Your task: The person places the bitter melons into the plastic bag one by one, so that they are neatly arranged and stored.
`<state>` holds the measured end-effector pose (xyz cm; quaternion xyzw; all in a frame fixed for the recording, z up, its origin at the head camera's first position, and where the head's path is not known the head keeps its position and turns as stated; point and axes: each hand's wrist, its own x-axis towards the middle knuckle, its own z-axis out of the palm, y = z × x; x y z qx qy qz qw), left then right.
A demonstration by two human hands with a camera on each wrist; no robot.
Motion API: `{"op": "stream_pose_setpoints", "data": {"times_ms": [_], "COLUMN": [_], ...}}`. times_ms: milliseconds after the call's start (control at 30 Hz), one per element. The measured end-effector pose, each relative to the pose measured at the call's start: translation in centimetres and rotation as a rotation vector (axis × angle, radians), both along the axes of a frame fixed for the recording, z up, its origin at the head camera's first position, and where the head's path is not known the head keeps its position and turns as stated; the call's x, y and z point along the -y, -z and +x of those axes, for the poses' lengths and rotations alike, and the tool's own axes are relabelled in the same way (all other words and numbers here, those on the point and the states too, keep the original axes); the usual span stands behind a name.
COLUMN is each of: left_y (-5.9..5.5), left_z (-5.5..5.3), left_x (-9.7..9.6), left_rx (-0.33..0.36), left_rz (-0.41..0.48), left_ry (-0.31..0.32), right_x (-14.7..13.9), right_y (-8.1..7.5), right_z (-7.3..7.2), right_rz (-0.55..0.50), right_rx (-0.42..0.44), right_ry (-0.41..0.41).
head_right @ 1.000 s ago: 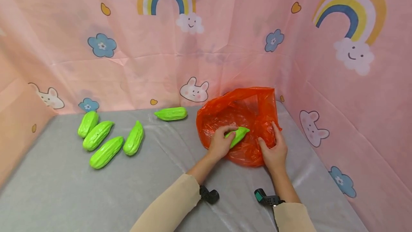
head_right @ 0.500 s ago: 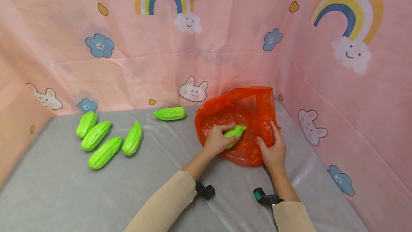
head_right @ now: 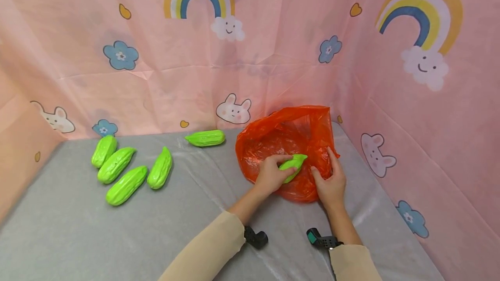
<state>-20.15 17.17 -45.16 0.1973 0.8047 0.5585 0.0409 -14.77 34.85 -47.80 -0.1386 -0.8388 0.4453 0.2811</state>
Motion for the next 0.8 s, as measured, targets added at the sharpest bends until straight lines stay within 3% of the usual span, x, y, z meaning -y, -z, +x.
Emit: {"op": "stream_pose_setpoints", "data": {"times_ms": [267, 533, 800], "left_y": [0.5, 0.9, -0.1], "left_z": [0.7, 0.7, 0.7], "left_x": [-0.3, 0.3, 0.7], "left_rx": [-0.11, -0.108, -0.092], "left_rz": [-0.191, -0.2, -0.242], "left_ry": [-0.049, -0.049, -0.03], "right_x": [0.0, 0.3, 0.0], "right_y": [0.4, 0.4, 0.2], "right_z": [0.0, 0.1, -0.1], "right_rz": [-0.02, -0.045, -0.02], "right_rx": [-0.034, -0.028, -0.101], "right_ry": [0.003, 0.003, 0.013]}}
